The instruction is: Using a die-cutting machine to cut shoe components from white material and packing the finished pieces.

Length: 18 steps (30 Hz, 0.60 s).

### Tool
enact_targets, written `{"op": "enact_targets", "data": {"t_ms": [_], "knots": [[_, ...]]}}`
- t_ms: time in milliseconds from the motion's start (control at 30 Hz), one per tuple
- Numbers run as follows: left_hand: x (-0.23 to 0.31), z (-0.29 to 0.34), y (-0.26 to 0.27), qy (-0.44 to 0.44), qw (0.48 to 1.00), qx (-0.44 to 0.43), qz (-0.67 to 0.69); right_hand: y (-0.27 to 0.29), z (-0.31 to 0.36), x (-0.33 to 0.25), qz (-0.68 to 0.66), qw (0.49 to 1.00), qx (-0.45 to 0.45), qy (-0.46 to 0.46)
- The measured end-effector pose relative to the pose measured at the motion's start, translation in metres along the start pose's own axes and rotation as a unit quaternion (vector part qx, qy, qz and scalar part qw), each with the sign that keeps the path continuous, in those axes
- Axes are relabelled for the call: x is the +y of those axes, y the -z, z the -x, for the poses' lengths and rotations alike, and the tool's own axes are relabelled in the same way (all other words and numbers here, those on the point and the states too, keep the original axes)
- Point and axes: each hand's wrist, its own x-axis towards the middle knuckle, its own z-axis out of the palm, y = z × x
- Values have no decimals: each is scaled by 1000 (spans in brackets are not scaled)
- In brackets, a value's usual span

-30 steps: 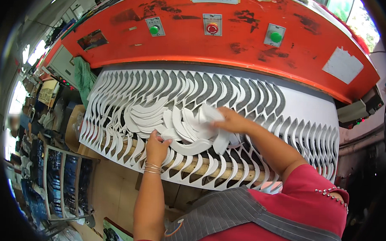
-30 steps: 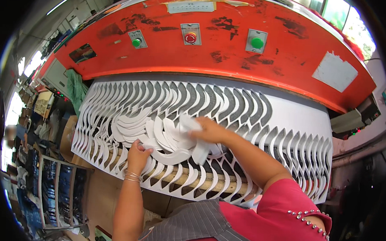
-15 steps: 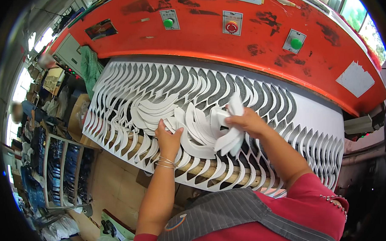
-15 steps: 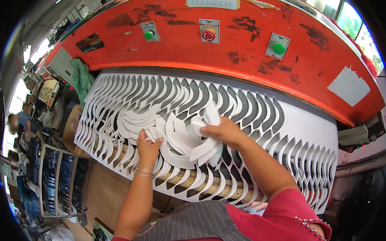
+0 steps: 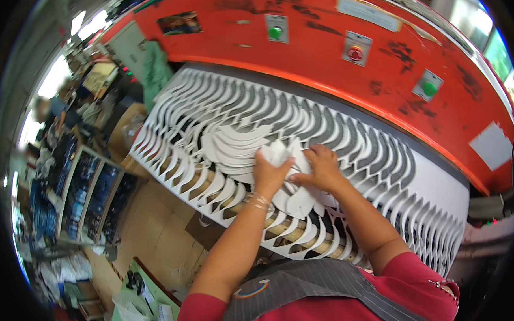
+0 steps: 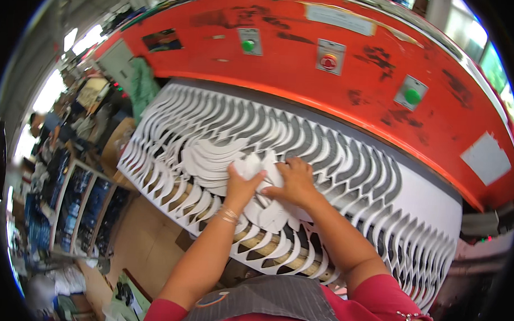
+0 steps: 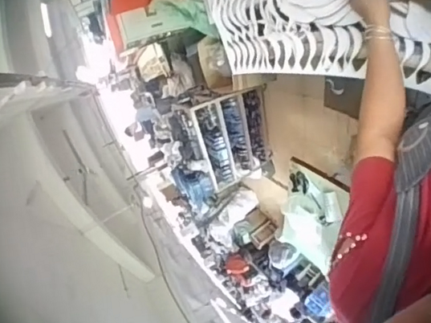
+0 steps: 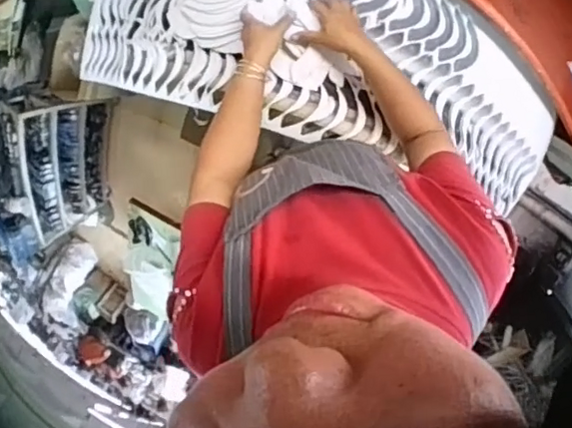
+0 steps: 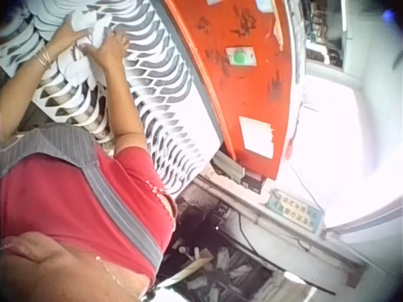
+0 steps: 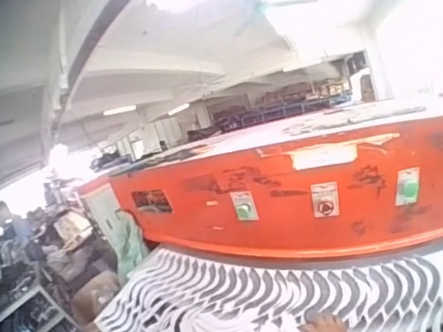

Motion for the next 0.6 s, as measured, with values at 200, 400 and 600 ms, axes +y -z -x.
{"op": "enact_targets", "data": {"t_ms": [200,400,600], "knots": [[5,35,12,-60,988,-54,135,35,34,-14,-136,985,-38,-98],[22,93,50,-265,956,-119,32,60,60,-16,-112,967,-213,77],[-3,96,36,-133,990,-35,6,34,39,5,-234,932,-248,119]]}}
